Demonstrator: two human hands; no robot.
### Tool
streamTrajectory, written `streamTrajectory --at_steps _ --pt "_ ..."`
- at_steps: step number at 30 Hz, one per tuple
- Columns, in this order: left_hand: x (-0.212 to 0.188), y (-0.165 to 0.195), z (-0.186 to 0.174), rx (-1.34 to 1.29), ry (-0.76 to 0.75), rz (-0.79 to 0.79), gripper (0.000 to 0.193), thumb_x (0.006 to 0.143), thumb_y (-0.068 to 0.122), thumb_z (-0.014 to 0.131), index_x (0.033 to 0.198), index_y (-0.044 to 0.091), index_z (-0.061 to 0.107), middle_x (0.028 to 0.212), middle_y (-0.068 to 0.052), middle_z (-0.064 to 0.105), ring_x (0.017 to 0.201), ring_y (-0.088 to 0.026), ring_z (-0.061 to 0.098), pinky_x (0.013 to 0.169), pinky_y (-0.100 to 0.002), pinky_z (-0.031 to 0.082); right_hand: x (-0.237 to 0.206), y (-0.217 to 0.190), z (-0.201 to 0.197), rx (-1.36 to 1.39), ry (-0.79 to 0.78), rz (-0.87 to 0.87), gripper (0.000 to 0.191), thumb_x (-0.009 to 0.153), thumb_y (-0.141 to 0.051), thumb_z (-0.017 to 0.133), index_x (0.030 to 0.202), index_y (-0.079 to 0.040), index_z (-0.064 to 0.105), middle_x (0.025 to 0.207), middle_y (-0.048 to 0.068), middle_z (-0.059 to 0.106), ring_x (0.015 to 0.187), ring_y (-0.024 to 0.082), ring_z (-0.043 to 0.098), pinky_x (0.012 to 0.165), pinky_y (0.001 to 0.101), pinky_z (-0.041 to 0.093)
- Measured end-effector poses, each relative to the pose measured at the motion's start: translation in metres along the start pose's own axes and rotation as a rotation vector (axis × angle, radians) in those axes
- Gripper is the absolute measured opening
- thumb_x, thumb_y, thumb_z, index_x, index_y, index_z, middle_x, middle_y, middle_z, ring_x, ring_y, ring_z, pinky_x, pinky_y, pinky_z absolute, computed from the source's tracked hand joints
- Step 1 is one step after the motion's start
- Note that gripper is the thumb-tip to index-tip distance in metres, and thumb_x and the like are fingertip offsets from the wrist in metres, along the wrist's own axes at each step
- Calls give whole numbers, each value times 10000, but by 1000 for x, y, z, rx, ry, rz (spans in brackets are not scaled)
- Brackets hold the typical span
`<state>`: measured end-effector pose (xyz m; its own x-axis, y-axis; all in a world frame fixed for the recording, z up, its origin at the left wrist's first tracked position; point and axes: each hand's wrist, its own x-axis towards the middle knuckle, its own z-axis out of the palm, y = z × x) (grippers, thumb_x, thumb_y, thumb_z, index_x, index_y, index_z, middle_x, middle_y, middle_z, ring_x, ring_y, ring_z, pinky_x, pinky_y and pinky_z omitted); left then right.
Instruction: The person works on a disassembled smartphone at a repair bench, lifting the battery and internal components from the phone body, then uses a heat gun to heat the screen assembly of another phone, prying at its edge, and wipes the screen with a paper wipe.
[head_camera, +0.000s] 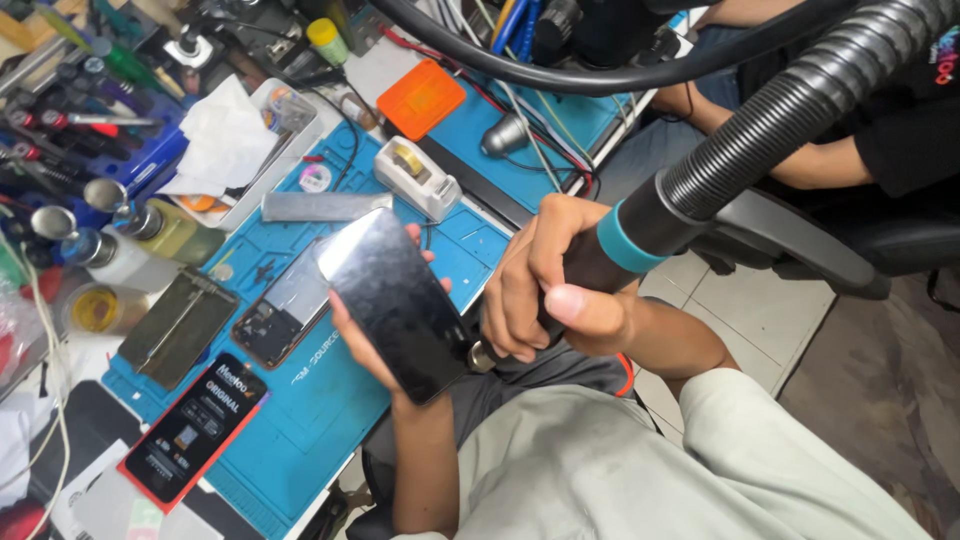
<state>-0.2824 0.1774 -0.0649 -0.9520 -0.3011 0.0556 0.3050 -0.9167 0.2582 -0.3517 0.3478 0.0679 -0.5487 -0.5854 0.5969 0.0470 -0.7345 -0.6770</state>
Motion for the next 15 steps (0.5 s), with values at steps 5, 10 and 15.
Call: streamTrajectory --at_steps 5,10,15 --pt "-9 -1 -3 -1 -28 52 792 1121 550 364 1644 -44 314 1527 -325 473 1237 -354 617 913 -508 628 -2 -4 -11 -9 28 -18 205 1027 -110 588 950 -61 404 618 139 547 463 236 578 504 377 562" --pt "-20 -5 -9 -12 4 58 798 1115 554 374 1628 -55 319 1538 -321 472 1235 -362 618 913 -493 627 3 0 -31 -10 46 -41 221 1032 -119 596 973 -62 391 617 137 536 464 245 582 512 379 562" --pt "-37 -7 -20 61 79 9 801 1079 551 388 1617 -40 328 1534 -310 484 1245 -369 606 938 -501 606 47 -4 -26 -79 36 -114 218 1045 -124 586 1012 -67 378 569 147 521 464 253 575 502 384 560"
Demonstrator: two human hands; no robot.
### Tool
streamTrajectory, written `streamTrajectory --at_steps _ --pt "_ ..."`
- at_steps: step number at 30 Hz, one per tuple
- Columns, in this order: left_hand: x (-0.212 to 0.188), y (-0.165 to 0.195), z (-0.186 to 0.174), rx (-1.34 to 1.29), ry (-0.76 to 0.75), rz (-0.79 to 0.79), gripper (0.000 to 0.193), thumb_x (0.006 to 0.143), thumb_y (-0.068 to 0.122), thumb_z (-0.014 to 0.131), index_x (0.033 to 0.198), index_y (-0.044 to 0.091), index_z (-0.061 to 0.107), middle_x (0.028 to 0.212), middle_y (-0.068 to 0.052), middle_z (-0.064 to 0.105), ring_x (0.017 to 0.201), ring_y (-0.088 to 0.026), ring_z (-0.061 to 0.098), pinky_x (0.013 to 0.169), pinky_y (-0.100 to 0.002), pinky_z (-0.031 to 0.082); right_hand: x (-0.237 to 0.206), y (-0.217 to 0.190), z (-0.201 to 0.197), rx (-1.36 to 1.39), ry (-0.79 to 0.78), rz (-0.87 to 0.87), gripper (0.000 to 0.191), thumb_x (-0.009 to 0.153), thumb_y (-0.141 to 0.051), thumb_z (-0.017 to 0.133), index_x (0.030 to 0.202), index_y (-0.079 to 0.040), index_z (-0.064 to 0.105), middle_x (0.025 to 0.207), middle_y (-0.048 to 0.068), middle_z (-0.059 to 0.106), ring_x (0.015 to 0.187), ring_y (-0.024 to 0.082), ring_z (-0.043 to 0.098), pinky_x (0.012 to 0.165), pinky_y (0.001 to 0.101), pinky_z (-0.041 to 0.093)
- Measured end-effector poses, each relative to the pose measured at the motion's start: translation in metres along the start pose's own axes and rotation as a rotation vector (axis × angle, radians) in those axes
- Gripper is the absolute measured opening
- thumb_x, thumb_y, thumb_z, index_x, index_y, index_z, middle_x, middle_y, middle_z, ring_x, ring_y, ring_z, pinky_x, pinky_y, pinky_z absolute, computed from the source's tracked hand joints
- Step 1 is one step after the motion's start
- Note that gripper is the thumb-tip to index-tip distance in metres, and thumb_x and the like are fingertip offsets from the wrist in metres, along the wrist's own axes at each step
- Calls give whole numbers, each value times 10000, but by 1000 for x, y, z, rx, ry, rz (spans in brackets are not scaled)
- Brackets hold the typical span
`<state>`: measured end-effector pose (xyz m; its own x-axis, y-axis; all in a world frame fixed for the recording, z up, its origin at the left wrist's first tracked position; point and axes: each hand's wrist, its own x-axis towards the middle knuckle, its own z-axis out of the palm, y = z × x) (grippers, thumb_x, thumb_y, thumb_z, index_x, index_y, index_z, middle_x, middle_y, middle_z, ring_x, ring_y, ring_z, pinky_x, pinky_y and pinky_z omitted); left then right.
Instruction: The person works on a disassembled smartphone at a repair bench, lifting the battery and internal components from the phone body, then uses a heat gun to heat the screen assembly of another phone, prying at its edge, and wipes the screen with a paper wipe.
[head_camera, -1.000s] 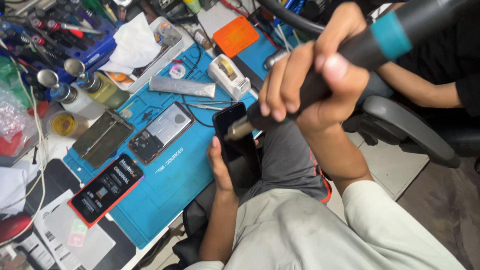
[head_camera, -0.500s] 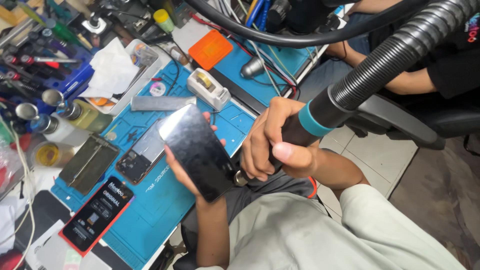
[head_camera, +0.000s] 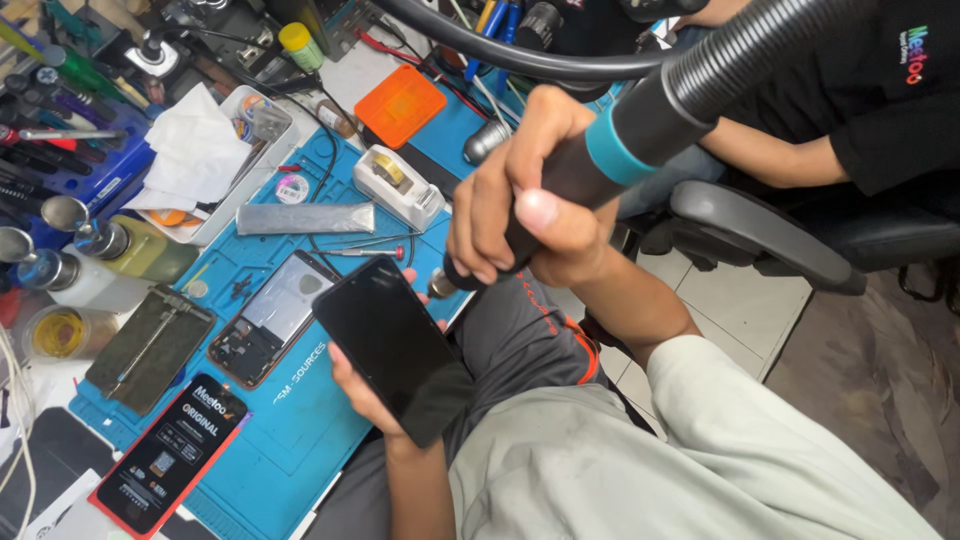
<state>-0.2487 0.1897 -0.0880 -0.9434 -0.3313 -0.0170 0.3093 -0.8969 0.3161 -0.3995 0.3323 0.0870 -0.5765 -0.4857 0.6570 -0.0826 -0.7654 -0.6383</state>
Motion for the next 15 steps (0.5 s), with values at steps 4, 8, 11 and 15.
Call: streamTrajectory --at_steps 4,8,11,15 --pt "-8 -1 -15 -102 15 -39 703 1101 514 393 1585 4 382 1427 -282 539 1196 -395 630 968 -557 588 54 -5 9 12 -281 16 121 1076 -121 547 1045 -87 435 665 180 558 582 327 638 620 465 612" --pt "-10 4 -17 -15 207 -97 625 1078 457 385 1457 -32 474 1243 -261 664 1015 -386 708 918 -518 591 78 17 18 75 -435 -49 97 981 -115 503 1051 -105 437 687 141 625 674 352 732 683 537 646" --pt "-9 11 -7 136 109 -21 668 1099 491 415 1451 -70 509 1258 -248 672 1018 -320 711 899 -416 601 75 27 8 -135 -534 -37 240 894 -66 601 1082 -150 478 715 92 613 669 319 702 675 514 656" --pt "-7 22 15 380 93 133 685 1121 501 464 1424 -106 560 1241 -239 686 1006 -301 709 881 -389 600 66 37 -21 -184 -676 -14 378 869 -10 641 1139 -182 441 753 27 634 681 283 705 713 522 651"
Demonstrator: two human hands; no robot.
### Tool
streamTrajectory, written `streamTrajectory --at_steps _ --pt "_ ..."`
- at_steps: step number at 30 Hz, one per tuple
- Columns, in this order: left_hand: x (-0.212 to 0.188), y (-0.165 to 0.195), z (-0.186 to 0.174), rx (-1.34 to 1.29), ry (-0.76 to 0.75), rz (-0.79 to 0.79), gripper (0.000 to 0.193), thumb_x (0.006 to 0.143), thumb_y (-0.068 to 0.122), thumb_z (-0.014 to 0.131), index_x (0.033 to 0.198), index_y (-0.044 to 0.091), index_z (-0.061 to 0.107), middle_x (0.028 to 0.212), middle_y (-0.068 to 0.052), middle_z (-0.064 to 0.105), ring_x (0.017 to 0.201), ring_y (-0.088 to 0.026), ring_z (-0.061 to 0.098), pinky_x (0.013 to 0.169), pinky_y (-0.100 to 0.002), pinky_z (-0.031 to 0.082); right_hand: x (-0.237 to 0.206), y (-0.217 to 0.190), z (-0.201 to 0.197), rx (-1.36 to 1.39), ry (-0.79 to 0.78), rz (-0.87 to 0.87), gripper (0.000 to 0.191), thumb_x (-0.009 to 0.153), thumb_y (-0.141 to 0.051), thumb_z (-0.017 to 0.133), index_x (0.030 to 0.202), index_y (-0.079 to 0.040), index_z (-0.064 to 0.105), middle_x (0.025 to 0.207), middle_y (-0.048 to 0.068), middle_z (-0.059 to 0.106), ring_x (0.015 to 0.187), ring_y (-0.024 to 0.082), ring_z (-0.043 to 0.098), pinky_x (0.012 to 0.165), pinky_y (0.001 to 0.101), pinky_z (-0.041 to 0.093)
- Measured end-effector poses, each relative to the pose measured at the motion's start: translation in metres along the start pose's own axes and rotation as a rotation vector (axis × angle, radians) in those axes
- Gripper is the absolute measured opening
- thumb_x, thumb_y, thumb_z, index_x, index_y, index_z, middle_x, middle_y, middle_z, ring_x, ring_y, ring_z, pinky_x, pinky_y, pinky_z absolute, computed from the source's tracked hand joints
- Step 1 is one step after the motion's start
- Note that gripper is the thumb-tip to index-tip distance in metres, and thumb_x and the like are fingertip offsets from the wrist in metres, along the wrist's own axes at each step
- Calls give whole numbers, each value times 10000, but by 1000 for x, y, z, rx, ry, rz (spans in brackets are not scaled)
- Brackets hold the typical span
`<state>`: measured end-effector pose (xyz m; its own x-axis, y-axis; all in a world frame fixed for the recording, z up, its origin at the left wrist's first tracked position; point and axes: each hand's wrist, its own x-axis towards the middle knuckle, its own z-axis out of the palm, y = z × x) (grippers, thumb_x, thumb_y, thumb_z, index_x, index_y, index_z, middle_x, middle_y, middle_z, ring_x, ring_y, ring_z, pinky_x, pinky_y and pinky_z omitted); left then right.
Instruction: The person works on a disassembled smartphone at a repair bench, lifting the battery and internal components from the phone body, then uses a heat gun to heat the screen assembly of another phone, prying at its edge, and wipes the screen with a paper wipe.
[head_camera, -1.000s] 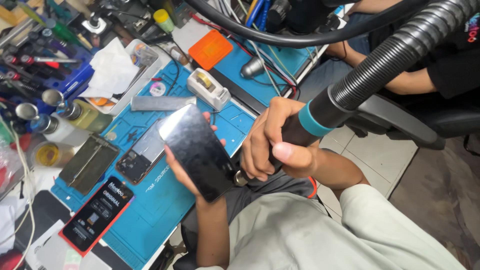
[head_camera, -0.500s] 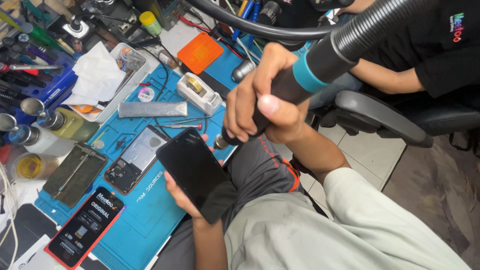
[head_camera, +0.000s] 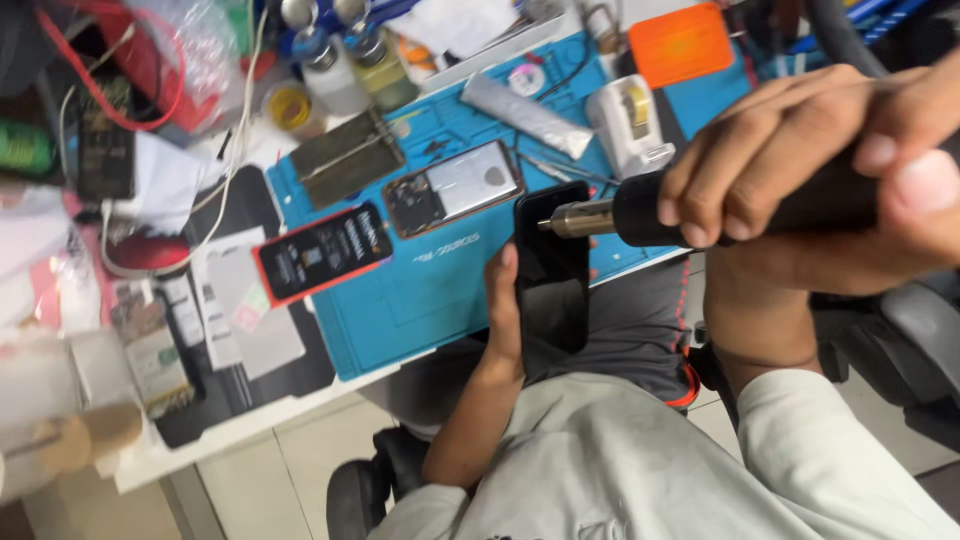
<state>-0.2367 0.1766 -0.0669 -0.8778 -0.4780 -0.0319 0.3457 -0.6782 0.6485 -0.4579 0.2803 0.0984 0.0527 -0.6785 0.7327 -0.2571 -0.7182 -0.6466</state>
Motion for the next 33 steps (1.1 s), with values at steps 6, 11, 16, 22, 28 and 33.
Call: streamTrajectory --at_steps 6,11,16,22,28,33 --pt "16 14 9 109 17 31 737 1103 527 434 1489 -96 515 1400 -214 640 1180 -287 677 1016 -399 571 -13 9 5 98 -70 9 442 834 -16 679 1167 -187 446 747 -7 692 673 249 755 681 482 672" --pt "35 14 1 -283 -41 13 712 1139 539 375 1552 -39 425 1492 -223 548 1240 -268 622 982 -402 579 -6 1 43 297 -10 -6 489 799 55 721 1079 -160 383 724 37 699 612 232 750 613 436 674" --pt "41 23 -1 -408 53 106 720 1157 550 343 1589 -26 380 1544 -264 492 1255 -284 615 967 -426 602 -16 -2 45 331 -58 45 490 757 103 734 968 -139 364 727 60 691 601 242 797 615 429 670" --pt "43 31 -1 -543 -64 114 730 1140 548 357 1599 -20 342 1556 -294 462 1244 -315 625 960 -438 614 -24 -3 20 156 -67 138 344 745 50 741 935 -145 529 710 12 697 646 211 746 640 398 672" --pt "25 24 -1 -476 -64 79 787 1133 568 431 1602 -57 337 1543 -310 459 1235 -328 614 993 -438 586 -61 38 -31 20 -66 -30 206 832 -107 738 879 -150 542 729 19 673 644 205 727 634 355 662" --pt "16 25 -1 -470 -85 -24 808 1085 567 456 1602 -42 333 1544 -267 461 1272 -286 594 1019 -412 562 -71 71 -71 -92 -43 -185 214 904 -237 736 833 -154 552 745 24 652 643 201 710 630 320 653"
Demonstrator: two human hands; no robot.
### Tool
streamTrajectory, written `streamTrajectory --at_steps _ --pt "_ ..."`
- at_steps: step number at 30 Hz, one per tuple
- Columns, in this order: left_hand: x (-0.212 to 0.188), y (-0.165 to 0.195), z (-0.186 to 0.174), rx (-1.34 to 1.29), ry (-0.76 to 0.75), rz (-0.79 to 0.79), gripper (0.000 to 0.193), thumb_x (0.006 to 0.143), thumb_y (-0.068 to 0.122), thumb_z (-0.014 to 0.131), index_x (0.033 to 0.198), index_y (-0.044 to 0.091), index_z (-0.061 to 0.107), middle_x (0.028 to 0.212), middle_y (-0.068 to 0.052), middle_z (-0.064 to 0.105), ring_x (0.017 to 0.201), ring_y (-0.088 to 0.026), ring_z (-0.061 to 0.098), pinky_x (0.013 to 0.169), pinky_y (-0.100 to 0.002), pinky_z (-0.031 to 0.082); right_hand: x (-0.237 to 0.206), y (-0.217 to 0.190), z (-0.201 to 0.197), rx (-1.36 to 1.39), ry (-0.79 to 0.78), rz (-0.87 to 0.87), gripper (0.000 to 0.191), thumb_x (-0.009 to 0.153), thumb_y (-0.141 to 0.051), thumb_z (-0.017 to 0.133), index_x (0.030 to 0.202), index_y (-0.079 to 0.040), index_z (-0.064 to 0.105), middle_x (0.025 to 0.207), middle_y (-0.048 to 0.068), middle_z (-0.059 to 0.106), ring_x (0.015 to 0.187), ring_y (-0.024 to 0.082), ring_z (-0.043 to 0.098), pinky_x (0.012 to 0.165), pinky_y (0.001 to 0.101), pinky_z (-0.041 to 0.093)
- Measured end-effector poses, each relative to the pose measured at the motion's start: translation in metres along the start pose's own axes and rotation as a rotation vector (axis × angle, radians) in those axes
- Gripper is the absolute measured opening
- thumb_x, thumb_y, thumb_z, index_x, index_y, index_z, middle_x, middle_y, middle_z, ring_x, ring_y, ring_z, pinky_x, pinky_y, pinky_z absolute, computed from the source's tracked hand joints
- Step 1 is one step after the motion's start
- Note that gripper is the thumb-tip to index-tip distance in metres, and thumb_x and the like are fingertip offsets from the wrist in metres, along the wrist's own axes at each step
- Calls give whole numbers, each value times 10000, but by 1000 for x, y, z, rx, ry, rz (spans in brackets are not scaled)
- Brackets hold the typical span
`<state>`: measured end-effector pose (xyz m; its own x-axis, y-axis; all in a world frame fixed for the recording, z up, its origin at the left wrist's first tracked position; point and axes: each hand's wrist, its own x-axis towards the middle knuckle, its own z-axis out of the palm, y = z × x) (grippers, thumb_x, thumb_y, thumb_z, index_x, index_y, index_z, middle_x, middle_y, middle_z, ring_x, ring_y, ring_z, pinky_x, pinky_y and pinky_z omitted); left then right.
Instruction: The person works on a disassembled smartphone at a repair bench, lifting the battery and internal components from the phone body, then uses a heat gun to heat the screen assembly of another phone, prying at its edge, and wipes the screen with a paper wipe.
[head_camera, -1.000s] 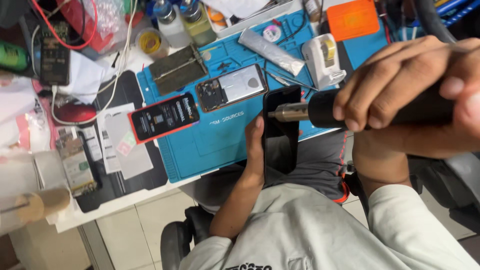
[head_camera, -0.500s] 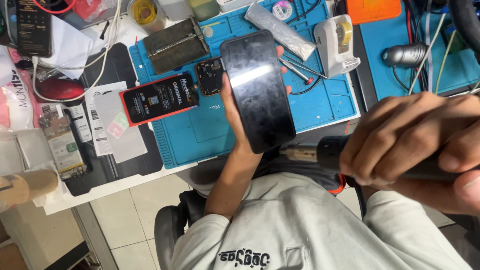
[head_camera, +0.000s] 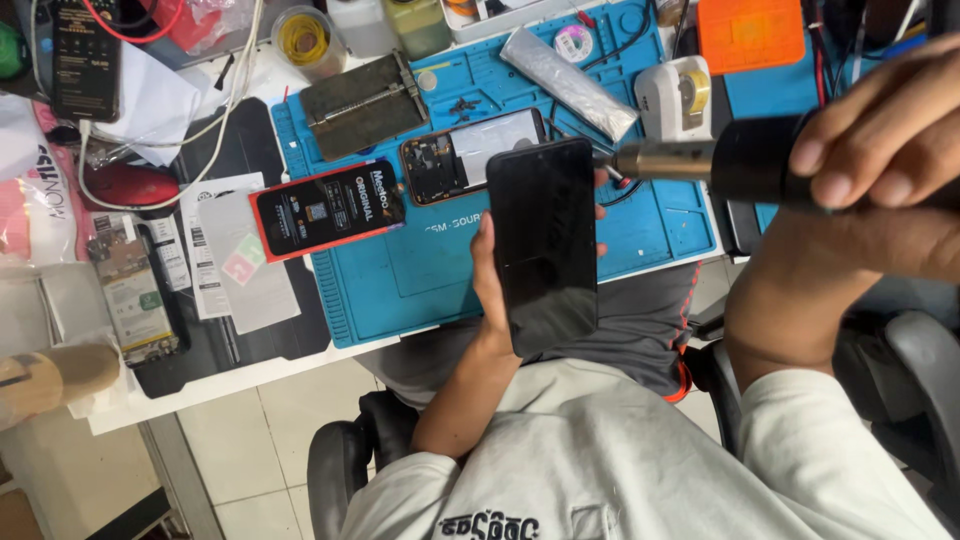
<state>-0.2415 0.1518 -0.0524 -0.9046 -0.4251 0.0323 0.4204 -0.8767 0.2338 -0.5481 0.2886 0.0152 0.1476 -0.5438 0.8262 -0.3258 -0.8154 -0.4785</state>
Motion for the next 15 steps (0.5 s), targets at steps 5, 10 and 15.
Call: streamTrajectory --at_steps 5,10,15 --pt "-4 -5 -3 172 -1 -16 815 1086 599 422 1602 -29 370 1540 -233 471 1298 -268 573 1056 -404 544 76 5 55 28 283 -98 277 932 -338 729 822 -131 581 781 41 691 658 189 730 612 289 624" --pt "0 -9 -12 194 -1 -8 758 1145 592 379 1566 -37 406 1519 -257 517 1277 -295 601 1054 -416 532 138 -11 49 105 -131 112 325 1006 -400 640 850 -120 588 777 52 676 692 200 766 697 346 651" --pt "6 -7 -12 229 93 -10 761 1112 571 354 1570 -34 411 1537 -238 508 1304 -276 614 1079 -455 543 110 -4 50 191 -110 91 353 967 -435 679 836 -115 603 730 58 676 676 196 760 675 345 644"
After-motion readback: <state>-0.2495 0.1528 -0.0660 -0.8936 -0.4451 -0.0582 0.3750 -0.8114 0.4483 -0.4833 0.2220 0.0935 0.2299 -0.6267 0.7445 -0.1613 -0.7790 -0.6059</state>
